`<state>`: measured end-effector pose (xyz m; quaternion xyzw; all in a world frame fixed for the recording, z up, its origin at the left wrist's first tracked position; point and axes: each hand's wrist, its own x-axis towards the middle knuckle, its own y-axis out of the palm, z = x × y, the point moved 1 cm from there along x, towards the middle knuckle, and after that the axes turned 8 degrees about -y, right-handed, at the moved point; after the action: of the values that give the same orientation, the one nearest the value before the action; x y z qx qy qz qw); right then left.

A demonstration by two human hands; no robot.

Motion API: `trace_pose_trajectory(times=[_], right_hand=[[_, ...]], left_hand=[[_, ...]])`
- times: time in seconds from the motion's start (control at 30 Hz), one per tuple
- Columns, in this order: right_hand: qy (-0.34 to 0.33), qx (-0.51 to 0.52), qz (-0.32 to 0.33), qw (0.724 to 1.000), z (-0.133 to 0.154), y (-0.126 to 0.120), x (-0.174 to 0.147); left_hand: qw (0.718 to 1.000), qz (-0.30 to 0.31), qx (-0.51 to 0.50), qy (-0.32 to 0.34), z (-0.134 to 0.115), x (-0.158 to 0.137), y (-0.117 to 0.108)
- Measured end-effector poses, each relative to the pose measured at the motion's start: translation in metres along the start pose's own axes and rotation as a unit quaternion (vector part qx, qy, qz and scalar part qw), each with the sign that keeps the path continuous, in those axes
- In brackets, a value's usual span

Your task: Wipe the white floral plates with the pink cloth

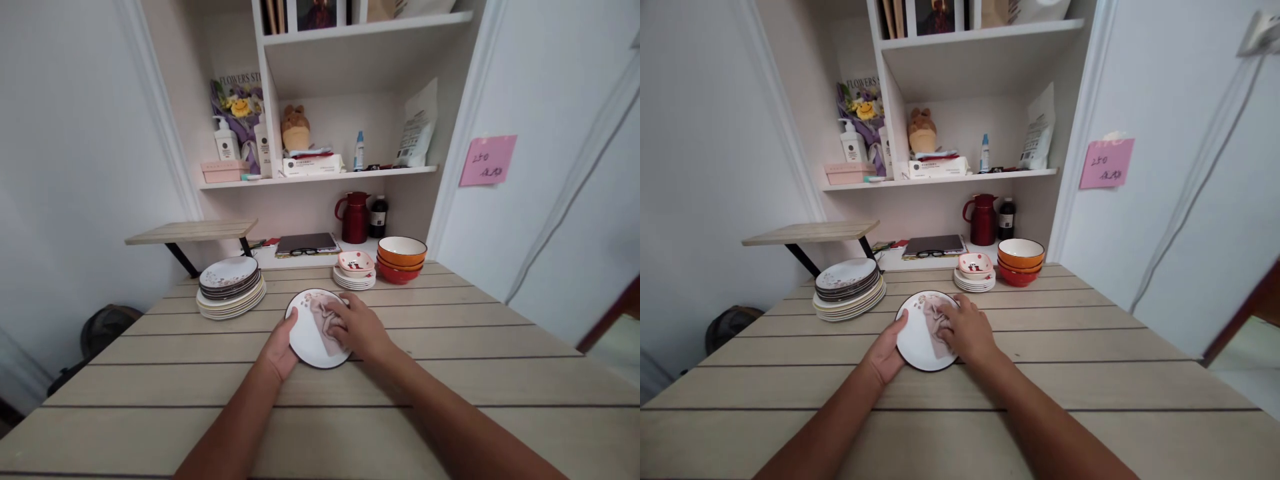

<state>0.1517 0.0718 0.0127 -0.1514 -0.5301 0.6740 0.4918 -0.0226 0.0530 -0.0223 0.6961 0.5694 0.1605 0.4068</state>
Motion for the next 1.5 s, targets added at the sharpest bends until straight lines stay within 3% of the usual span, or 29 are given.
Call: trace_pose_trajectory(times=[0.1,0.2,0.37,0.53,0.67,0.8,0.9,1.07,1.27,1.5], right_hand=[[-0.039,-0.129,-0.021,0.991,0.013,-0.004,0.002],[-0.061,-0.168,-0.019,0.984,0.028,-0.011,0.007],[-0.017,-0.131,0.03,0.991,0.039,-0.016,0.008],[-0.007,-0.078,0.042,0.996,0.048,-0.003,-0.006],[-0.063,-0.06,-0.007,0.996,0.056,0.007,-0.008],[-0.025,-0.075,-0.036,0.996,0.048,0.003,0.002],[0.0,-0.067,-0.009,0.998,0.035,-0.004,0.002],[-0.038,-0.065,0.068,0.995,0.033,-0.002,-0.014],[-0.102,-0.011,0.004,0.995,0.059,0.016,-0.013],[-0.013,-0.044,-0.042,0.998,0.035,0.0,0.003]], left_hand=[[1.0,-0.001,0.005,0.005,0.0,0.0,0.0],[1.0,-0.001,0.008,0.008,-0.001,0.0,-0.001],[1.0,0.003,0.009,0.0,-0.001,-0.001,-0.001],[1.0,0.007,0.014,-0.015,0.001,-0.004,0.002],[1.0,0.006,0.019,0.001,0.003,-0.004,0.005],[0.999,0.016,0.022,0.017,0.003,-0.002,0.007],[0.999,0.022,0.027,0.012,0.003,-0.001,0.004],[0.999,0.018,0.036,-0.008,0.002,0.0,-0.001],[0.999,-0.024,0.038,-0.017,0.002,-0.002,0.001],[1.0,0.002,0.021,-0.01,0.003,-0.001,0.004]])
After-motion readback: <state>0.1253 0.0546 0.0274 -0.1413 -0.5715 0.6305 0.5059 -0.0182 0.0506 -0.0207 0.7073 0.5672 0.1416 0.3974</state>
